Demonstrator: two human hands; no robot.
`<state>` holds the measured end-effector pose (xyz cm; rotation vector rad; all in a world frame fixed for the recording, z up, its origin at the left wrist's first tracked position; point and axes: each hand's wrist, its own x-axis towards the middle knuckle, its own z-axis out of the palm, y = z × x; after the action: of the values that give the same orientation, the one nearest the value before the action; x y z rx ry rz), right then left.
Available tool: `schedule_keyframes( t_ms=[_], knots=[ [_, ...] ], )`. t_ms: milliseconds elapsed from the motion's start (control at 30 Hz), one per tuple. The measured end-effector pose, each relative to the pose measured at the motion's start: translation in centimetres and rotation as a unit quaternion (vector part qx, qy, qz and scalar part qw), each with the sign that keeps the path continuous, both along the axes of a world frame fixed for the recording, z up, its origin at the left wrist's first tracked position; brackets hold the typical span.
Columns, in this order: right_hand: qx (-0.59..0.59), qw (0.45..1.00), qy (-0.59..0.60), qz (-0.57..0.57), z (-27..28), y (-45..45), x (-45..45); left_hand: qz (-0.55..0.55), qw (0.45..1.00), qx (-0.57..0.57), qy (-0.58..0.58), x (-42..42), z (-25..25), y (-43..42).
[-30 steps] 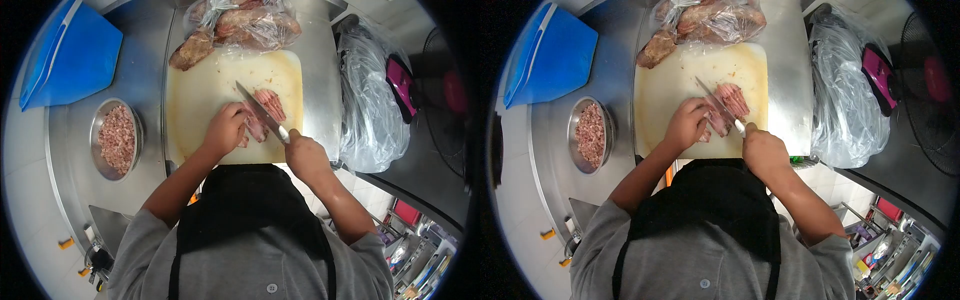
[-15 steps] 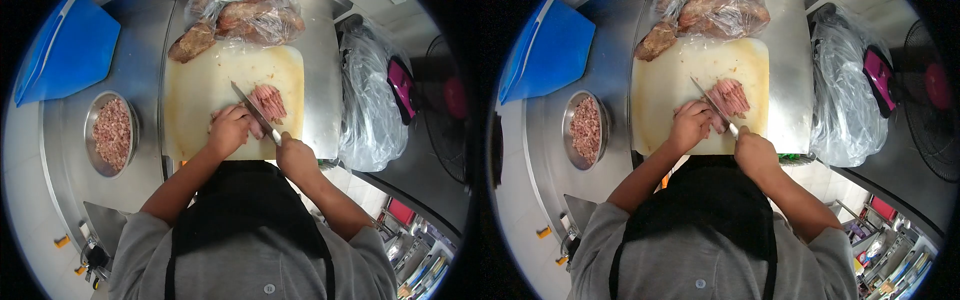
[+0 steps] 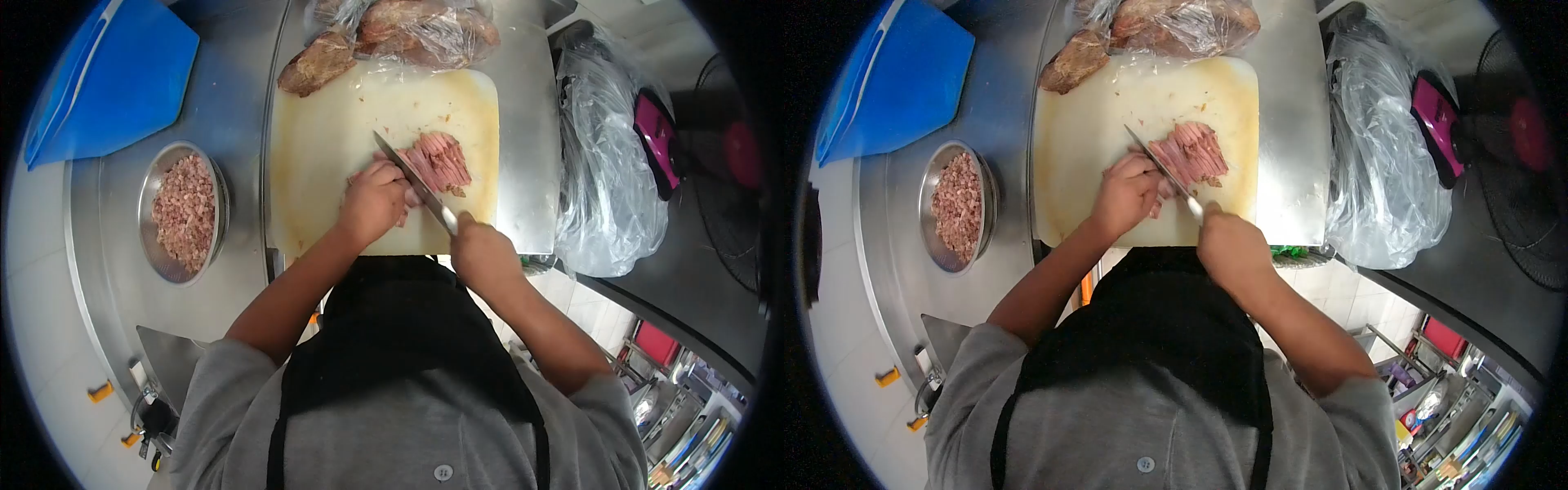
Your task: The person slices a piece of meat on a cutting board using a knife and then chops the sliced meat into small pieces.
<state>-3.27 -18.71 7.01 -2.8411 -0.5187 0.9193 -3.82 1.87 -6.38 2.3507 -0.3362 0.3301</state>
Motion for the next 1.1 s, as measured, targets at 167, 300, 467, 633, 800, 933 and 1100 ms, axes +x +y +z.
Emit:
schedule_keyframes(
  t_ms=[167, 300, 467, 633, 800, 933, 1100],
  knots=[
    [0.039, 0.998, -0.049, 0.002, -2.0, -0.2, 0.7, -0.007, 1.0, -0.015, -0.001, 0.2, 0.6, 0.2],
    [-0.014, 1.0, -0.017, 0.007, 1.3, -1.3, 0.3, -0.017, 0.999, -0.025, -0.024, 0.5, 1.9, 1.0],
    [-0.019, 1.0, 0.0, 0.002, 0.3, -1.2, -0.4, -0.048, 0.998, -0.044, -0.009, 0.4, 0.3, 1.0],
    [0.033, 0.999, -0.034, -0.006, -1.8, -0.6, 0.3, -0.07, 0.997, -0.034, -0.002, 0.6, 0.7, 1.0],
    [0.026, 0.998, -0.023, -0.046, 0.7, -2.1, 0.7, -0.043, 0.999, -0.019, -0.008, -0.7, 3.2, -0.5],
    [0.012, 0.999, -0.007, -0.043, 1.9, -2.2, -0.7, -0.063, 0.998, 0.01, -0.022, -0.7, 1.8, -0.9],
    [-0.019, 0.998, 0.045, -0.037, 2.2, -1.3, -0.5, -0.055, 0.998, -0.02, -0.025, -0.6, 0.3, -0.8]
  ],
)
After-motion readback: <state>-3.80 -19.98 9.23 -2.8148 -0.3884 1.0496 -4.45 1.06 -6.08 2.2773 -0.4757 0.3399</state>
